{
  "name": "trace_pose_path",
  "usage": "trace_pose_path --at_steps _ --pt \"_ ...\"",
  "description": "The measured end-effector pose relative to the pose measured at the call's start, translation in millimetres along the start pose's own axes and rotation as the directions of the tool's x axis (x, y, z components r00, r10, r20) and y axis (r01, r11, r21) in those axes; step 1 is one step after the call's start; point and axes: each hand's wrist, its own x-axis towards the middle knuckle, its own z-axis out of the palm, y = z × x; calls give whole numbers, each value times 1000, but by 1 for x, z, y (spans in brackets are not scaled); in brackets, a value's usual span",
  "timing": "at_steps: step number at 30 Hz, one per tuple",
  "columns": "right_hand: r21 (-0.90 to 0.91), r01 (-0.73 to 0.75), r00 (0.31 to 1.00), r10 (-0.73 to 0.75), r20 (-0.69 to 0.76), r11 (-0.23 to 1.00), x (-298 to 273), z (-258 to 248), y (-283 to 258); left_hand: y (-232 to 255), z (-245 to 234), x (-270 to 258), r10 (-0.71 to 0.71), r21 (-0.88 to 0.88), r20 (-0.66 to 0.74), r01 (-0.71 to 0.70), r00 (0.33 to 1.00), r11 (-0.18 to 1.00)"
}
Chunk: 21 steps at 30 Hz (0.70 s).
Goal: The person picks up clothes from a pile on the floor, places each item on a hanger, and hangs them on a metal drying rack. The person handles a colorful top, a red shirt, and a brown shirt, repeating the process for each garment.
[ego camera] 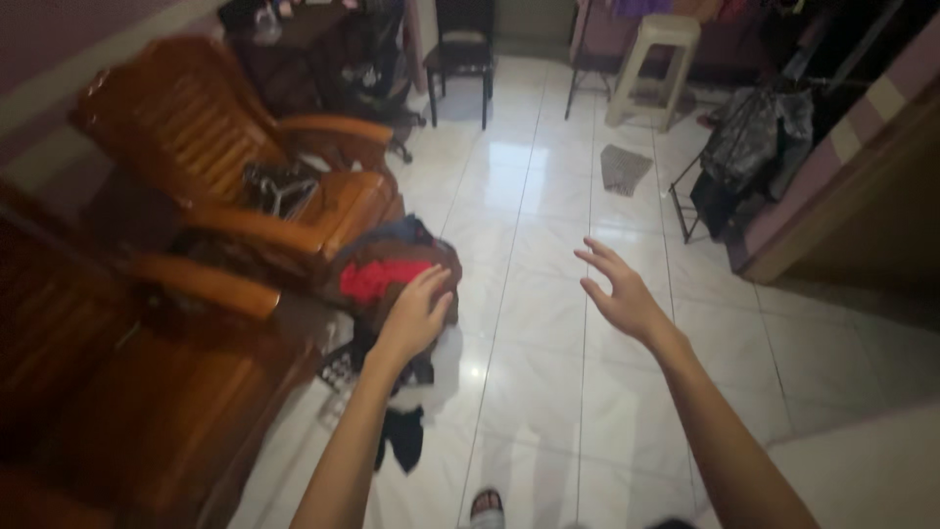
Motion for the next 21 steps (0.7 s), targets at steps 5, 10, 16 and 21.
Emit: trace_pose_path --at_steps 5,10,16,21 --pt "29 -40 999 40 -21 999 59 9 70 -31 36 88 -6 -34 34 7 999 999" --pt "44 -101 995 101 2 994 134 9 163 -64 81 179 -110 -46 72 113 991 993" --pt "82 -70 997 68 28 994 251 -5 266 -108 129 290 -60 32 -15 61 998 998" --pt "67 -20 996 14 89 998 360 -15 309 -128 145 368 -149 -14 -120 149 981 989"
